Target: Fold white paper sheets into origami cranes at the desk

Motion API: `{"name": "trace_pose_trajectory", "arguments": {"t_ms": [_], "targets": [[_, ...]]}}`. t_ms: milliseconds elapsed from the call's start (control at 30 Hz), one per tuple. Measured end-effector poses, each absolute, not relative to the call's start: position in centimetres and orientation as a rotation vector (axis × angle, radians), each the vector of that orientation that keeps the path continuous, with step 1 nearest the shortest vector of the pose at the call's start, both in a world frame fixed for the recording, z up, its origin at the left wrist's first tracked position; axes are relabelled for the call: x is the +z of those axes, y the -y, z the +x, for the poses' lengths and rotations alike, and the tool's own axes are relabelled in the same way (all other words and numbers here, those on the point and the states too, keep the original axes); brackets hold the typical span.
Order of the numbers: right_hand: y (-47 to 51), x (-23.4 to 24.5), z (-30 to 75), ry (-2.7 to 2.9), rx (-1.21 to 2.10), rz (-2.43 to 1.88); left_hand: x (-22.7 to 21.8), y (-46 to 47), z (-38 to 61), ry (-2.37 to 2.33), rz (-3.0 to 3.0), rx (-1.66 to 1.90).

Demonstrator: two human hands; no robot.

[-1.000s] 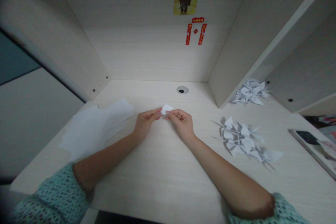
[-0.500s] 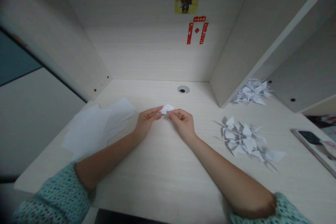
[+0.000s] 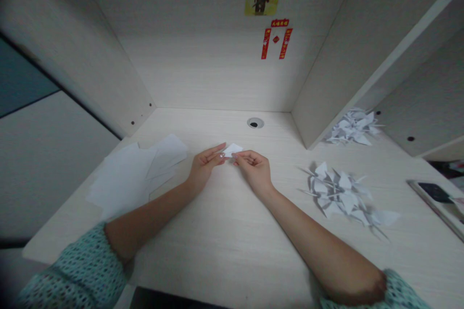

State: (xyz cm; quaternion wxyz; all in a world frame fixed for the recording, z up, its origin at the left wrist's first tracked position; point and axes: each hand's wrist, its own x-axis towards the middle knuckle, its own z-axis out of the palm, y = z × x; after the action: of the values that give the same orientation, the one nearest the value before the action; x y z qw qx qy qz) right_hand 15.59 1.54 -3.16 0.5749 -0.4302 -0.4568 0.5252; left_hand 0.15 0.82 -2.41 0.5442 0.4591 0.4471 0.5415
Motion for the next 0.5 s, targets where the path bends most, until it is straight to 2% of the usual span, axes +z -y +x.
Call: {"name": "trace_pose_trajectory", "arguments": {"t_ms": [300, 500], "targets": [[-1.8, -3.4, 16.39, 1.292, 1.052, -1.052, -2.61, -1.1, 0.0, -1.178, 1.247, 1.104], [-1.82, -2.98, 16.52, 1.313, 1.072, -1.058, -2.13, -1.11, -0.02, -1.239, 1.338, 0.965]]}}
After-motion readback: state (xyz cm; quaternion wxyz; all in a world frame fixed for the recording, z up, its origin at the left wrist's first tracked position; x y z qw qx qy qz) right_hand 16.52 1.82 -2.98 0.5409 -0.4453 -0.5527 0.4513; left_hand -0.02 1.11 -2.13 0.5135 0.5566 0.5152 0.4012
